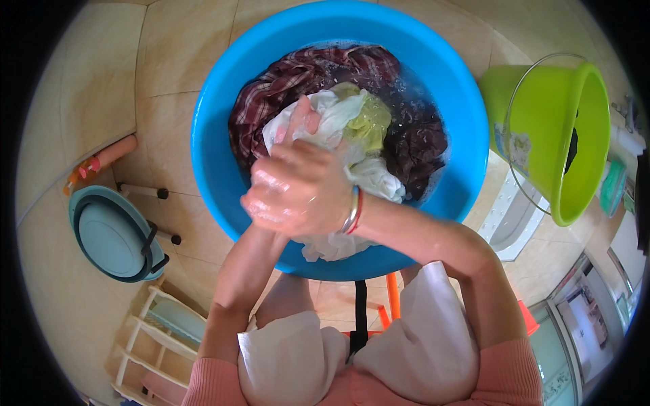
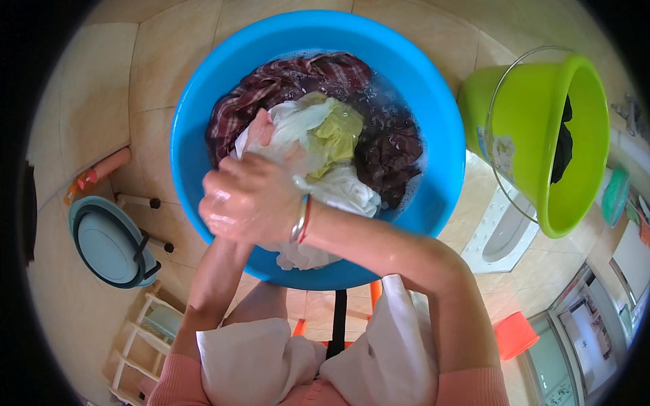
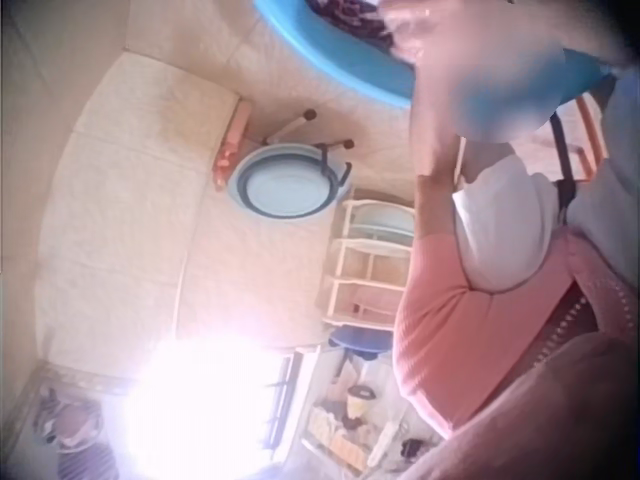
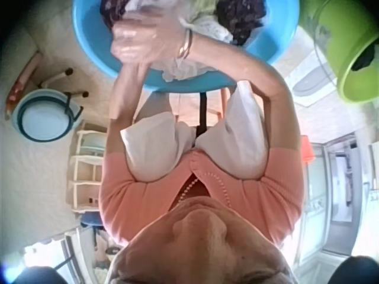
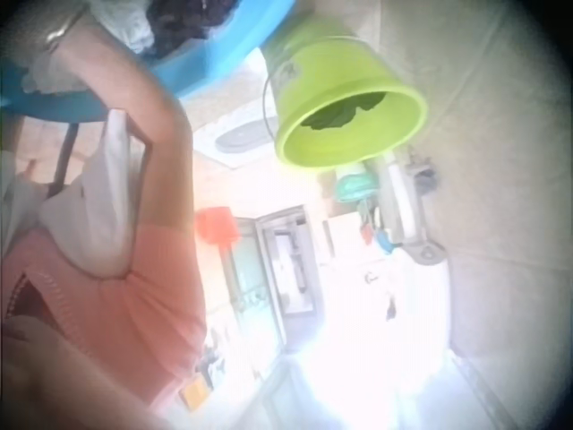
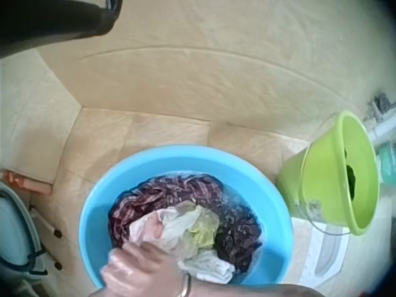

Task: The person hand washes various garments in a blue basin filled with soapy water. They scrub and rinse a dark garment, then a white garment, and finally a plaid garment, transferring each item to a green bucket after washing.

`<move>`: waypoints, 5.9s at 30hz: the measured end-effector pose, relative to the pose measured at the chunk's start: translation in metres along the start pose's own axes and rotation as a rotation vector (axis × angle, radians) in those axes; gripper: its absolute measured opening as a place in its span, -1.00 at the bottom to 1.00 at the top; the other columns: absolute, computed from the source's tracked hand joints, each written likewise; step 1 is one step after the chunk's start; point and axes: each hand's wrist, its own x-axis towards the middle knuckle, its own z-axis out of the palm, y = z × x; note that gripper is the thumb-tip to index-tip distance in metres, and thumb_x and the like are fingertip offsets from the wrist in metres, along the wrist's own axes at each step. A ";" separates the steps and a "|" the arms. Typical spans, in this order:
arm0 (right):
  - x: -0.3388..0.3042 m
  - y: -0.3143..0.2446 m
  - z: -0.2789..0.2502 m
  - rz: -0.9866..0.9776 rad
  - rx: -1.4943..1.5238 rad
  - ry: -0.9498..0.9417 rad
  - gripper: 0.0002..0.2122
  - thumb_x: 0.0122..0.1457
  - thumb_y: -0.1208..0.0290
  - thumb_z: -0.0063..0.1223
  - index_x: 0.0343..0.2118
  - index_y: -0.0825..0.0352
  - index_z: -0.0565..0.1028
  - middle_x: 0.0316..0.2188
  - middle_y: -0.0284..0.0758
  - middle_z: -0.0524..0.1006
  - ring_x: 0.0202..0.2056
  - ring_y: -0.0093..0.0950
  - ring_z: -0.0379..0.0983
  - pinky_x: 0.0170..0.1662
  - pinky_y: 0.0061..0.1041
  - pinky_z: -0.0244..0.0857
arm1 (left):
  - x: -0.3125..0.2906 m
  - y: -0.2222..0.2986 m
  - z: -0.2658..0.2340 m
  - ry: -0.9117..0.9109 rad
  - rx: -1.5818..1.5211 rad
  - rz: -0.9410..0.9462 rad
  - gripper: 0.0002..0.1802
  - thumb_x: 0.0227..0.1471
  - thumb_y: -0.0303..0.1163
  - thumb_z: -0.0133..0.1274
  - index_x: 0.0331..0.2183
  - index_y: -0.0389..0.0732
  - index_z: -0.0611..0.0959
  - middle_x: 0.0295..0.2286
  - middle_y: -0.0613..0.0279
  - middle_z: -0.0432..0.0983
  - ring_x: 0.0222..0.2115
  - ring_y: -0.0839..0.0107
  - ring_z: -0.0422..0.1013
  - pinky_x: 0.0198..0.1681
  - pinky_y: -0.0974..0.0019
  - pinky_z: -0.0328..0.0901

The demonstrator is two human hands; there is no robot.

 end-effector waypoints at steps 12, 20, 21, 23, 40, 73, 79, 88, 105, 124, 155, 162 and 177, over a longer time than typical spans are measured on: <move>-0.095 0.163 -0.054 0.828 -0.483 -0.072 -0.81 0.12 0.23 0.08 -0.45 0.27 0.50 -0.61 -0.25 0.43 -0.50 -0.14 0.48 -0.41 -0.19 0.37 | -0.004 0.011 0.044 0.278 0.105 0.099 -0.50 0.21 -0.19 -0.10 0.12 -0.16 0.33 -0.01 0.09 0.41 0.00 0.26 0.34 0.04 0.22 0.26; -0.092 0.153 -0.051 0.879 -0.610 -0.574 -0.74 0.17 0.18 -0.02 -0.17 0.23 0.45 -0.18 -0.13 0.48 -0.13 -0.15 0.46 -0.14 -0.08 0.34 | 0.013 0.001 0.015 0.355 1.839 0.318 -0.24 -0.03 -0.46 0.04 0.22 -0.13 0.19 0.04 0.07 0.35 0.01 0.07 0.30 0.20 0.23 0.06; -0.087 0.163 -0.052 1.000 -0.616 -0.618 -0.75 0.16 0.18 -0.02 -0.22 0.24 0.46 -0.20 -0.17 0.49 -0.19 -0.14 0.48 -0.20 -0.12 0.38 | 0.015 0.000 0.017 0.375 1.860 0.296 -0.23 -0.03 -0.48 0.04 0.23 -0.14 0.19 0.04 0.08 0.36 0.00 0.10 0.30 0.20 0.24 0.06; -0.078 0.150 -0.044 0.932 -0.527 -0.329 -0.77 0.16 0.20 0.00 -0.25 0.26 0.48 -0.24 -0.19 0.49 -0.23 -0.13 0.48 -0.25 -0.14 0.38 | 0.018 -0.001 0.002 0.264 1.285 0.208 -0.25 0.02 -0.43 0.05 0.24 -0.10 0.19 0.00 0.04 0.38 -0.03 0.18 0.33 0.16 0.24 0.12; 0.005 -0.010 -0.010 0.065 0.002 -0.063 -0.90 -0.18 0.40 0.18 -0.54 0.14 0.49 -0.46 -0.46 0.37 -0.44 -0.46 0.34 -0.42 -0.48 0.23 | -0.024 0.001 0.016 -0.163 -0.372 -0.180 -0.60 0.23 0.10 -0.20 -0.21 0.03 0.53 -0.37 0.26 0.40 -0.40 0.41 0.30 -0.29 0.27 0.29; -0.111 -0.003 -0.145 1.525 0.991 0.255 -0.56 0.33 0.26 -0.28 0.14 0.47 0.26 0.09 -0.19 0.38 0.08 -0.38 0.35 0.14 -0.37 0.24 | -0.111 0.080 0.131 -0.391 1.933 0.271 -0.12 -0.34 -0.58 0.25 0.11 0.13 0.46 -0.33 0.15 0.53 -0.21 0.22 0.44 -0.25 0.28 0.35; -0.117 0.016 -0.178 1.565 0.727 -0.167 -0.61 0.34 0.26 -0.30 0.07 0.44 0.35 -0.04 -0.25 0.48 -0.03 -0.47 0.42 0.04 -0.43 0.31 | -0.052 0.039 0.055 -0.536 1.428 0.272 -0.62 -0.17 -0.37 0.27 -0.26 -0.22 0.51 -0.04 0.04 0.46 0.10 0.16 0.28 0.23 0.05 -0.02; -0.075 0.086 -0.113 1.135 0.015 -0.115 -0.38 0.03 0.17 0.29 0.10 0.33 0.30 -0.11 -0.22 0.42 -0.12 -0.39 0.40 -0.05 -0.45 0.32 | -0.035 0.039 0.049 0.343 0.440 0.060 -0.34 -0.05 -0.51 0.21 0.08 -0.21 0.31 -0.16 0.15 0.47 -0.12 0.42 0.41 0.00 0.36 0.30; -0.039 0.003 -0.057 0.589 0.241 -0.316 -0.61 -0.05 0.63 -0.01 -0.08 0.22 0.42 -0.18 -0.21 0.40 -0.16 -0.16 0.43 -0.11 -0.32 0.36 | 0.001 0.016 0.038 0.148 0.244 0.056 -0.17 0.05 -0.39 0.09 0.28 0.03 0.09 0.06 0.15 0.29 0.00 0.32 0.33 0.07 0.31 0.23; -0.020 0.041 -0.033 0.212 -0.007 -0.026 -0.89 -0.08 0.48 0.19 -0.52 0.31 0.46 -0.46 -0.19 0.48 -0.47 -0.21 0.48 -0.48 -0.34 0.36 | -0.012 -0.032 0.031 0.494 1.023 0.395 -0.74 0.19 -0.23 -0.13 -0.27 -0.18 0.57 -0.43 0.33 0.48 -0.42 0.50 0.40 -0.37 0.43 0.32; -0.013 -0.022 -0.007 0.114 -0.204 -0.233 -0.84 -0.08 0.35 0.17 -0.39 0.20 0.49 -0.43 -0.44 0.35 -0.33 -0.50 0.35 -0.44 -0.63 0.32 | -0.019 0.016 0.051 -0.036 -0.186 -0.177 -0.54 0.19 0.05 -0.09 -0.03 -0.05 0.40 -0.38 0.24 0.50 -0.41 0.38 0.49 -0.37 0.37 0.44; -0.016 0.003 -0.014 0.048 -0.054 -0.066 -0.81 -0.13 0.30 0.28 -0.58 0.20 0.45 -0.51 -0.40 0.31 -0.45 -0.50 0.38 -0.65 -0.58 0.24 | -0.027 0.020 0.075 0.273 0.003 -0.132 -0.56 0.14 0.14 -0.05 -0.42 -0.06 0.47 -0.58 0.40 0.37 -0.57 0.52 0.32 -0.52 0.42 0.26; -0.058 0.125 -0.045 0.597 -0.321 -0.109 -0.81 0.17 0.25 0.05 -0.43 0.28 0.48 -0.51 -0.18 0.52 -0.45 -0.09 0.48 -0.45 -0.17 0.34 | -0.018 -0.007 0.056 0.616 0.289 0.038 -0.53 0.15 -0.05 -0.03 -0.16 -0.30 0.55 -0.29 0.24 0.53 -0.31 0.50 0.40 -0.14 0.41 0.28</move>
